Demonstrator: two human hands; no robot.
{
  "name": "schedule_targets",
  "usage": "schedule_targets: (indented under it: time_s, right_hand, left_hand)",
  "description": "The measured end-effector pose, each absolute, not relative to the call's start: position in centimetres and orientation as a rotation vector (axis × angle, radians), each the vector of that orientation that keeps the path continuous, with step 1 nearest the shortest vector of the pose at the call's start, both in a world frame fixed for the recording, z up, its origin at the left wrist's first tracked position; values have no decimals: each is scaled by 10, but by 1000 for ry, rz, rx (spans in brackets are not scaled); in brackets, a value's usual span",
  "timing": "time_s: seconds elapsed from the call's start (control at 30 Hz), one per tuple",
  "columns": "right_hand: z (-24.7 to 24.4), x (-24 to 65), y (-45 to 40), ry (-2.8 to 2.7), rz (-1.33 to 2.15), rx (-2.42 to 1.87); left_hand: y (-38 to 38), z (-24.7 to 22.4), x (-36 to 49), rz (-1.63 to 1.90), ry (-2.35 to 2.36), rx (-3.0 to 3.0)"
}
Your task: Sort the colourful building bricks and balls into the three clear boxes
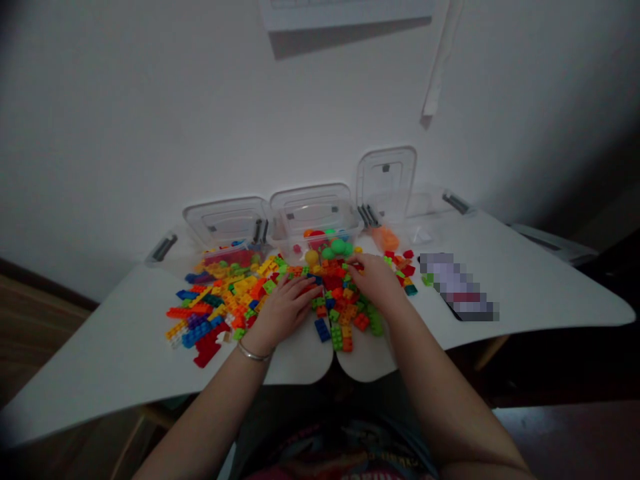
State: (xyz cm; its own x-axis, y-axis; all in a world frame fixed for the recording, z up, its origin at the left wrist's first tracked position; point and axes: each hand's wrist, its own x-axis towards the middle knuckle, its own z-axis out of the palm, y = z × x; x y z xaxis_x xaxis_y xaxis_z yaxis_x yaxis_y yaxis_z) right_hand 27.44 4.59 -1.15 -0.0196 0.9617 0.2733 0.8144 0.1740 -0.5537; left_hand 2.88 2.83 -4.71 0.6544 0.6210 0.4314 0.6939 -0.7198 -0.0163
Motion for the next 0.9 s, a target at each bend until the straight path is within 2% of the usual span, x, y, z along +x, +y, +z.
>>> schedule_targets:
  time_s: [0.27, 0.5, 0.9]
  right_hand:
    - [-26, 281, 27, -2075, 181, -1687]
    - [-24, 273, 25, -2241, 314, -1649]
    - [-16, 248, 23, -2089, 170, -1693]
  left_hand:
    - [26, -48, 33, -583, -1092, -2648]
    - [23, -41, 31, -600, -1147, -2619]
    - [22, -41, 34, -679, -1133, -2668]
